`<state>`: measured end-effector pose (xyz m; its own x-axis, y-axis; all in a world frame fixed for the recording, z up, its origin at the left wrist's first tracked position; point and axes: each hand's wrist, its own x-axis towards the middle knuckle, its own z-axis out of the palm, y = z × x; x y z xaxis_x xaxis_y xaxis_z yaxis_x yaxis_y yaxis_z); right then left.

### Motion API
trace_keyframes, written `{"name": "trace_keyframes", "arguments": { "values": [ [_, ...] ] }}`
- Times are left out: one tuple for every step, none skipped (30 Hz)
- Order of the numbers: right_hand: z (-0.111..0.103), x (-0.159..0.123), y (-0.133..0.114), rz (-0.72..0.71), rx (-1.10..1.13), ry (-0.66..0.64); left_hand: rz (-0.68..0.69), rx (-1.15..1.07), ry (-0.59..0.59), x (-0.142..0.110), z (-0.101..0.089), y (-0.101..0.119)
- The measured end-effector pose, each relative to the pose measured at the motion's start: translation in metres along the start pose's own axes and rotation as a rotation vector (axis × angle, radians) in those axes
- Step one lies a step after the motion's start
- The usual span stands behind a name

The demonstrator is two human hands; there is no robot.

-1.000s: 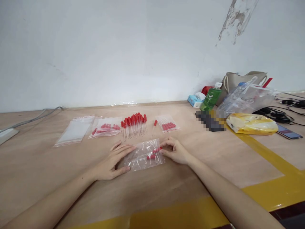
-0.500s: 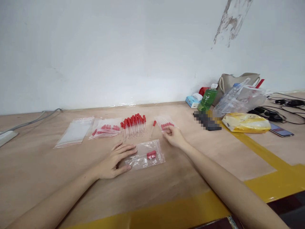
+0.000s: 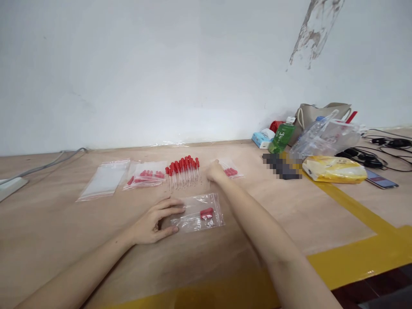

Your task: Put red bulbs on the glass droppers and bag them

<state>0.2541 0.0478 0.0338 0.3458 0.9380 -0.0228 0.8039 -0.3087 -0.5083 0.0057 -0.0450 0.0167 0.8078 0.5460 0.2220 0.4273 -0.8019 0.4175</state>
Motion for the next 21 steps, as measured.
{"name": "trace_keyframes", "arguments": {
  "values": [
    [-0.005,-0.002,0.006,0.0,0.041,0.006,0.001,-0.004,-0.001,0.0,0.0,0.0],
    [-0.009,-0.006,0.014,-0.006,0.083,0.015,0.0,-0.007,-0.004,0.001,0.0,0.0],
    [-0.013,-0.01,0.023,-0.015,0.152,0.03,-0.001,-0.009,-0.008,0.001,-0.001,0.0],
    [-0.017,-0.017,0.035,-0.021,0.217,0.042,-0.002,-0.01,-0.013,0.002,-0.001,0.001],
    [-0.02,-0.024,0.047,-0.029,0.303,0.048,-0.003,-0.01,-0.02,0.002,-0.001,0.001],
    [-0.021,-0.031,0.059,-0.021,0.546,0.056,-0.002,-0.009,-0.025,0.003,-0.002,0.001],
    [-0.021,-0.039,0.071,0.008,0.752,0.05,-0.001,-0.005,-0.027,0.003,-0.002,0.001],
    [-0.021,-0.047,0.082,0.039,0.898,0.05,-0.001,0.0,-0.027,0.003,-0.002,0.001],
    [-0.02,-0.053,0.091,0.068,1.019,0.045,-0.001,0.006,-0.026,0.004,-0.002,0.001],
    [-0.019,-0.059,0.098,0.083,1.104,0.019,0.0,0.013,-0.024,0.004,-0.002,0.001],
    [-0.018,-0.064,0.103,0.087,1.158,-0.005,0.0,0.02,-0.022,0.004,-0.001,0.0],
    [-0.017,-0.067,0.106,0.081,1.19,-0.03,0.001,0.026,-0.02,0.004,-0.001,0.0],
    [-0.016,-0.069,0.107,0.068,1.203,-0.053,0.001,0.031,-0.022,0.003,0.0,0.0],
    [-0.015,-0.071,0.106,0.056,1.204,-0.065,0.001,0.036,-0.024,0.003,0.0,0.0],
    [-0.015,-0.072,0.105,0.047,1.203,-0.07,0.0,0.041,-0.028,0.003,0.0,0.0],
    [-0.014,-0.074,0.102,0.042,1.202,-0.072,-0.002,0.046,-0.032,0.003,0.0,0.0],
    [-0.013,-0.076,0.1,0.041,1.206,-0.076,-0.003,0.05,-0.037,0.003,0.0,0.001],
    [-0.012,-0.078,0.097,0.044,1.214,-0.087,-0.004,0.054,-0.039,0.003,0.0,0.001],
    [-0.011,-0.081,0.094,0.048,1.229,-0.104,-0.008,0.057,-0.039,0.003,-0.001,0.001],
    [-0.01,-0.085,0.091,0.053,1.248,-0.127,-0.013,0.061,-0.034,0.003,-0.001,0.002],
    [-0.009,-0.089,0.089,0.059,1.267,-0.155,-0.021,0.063,-0.031,0.003,-0.001,0.002]
  ]
}}
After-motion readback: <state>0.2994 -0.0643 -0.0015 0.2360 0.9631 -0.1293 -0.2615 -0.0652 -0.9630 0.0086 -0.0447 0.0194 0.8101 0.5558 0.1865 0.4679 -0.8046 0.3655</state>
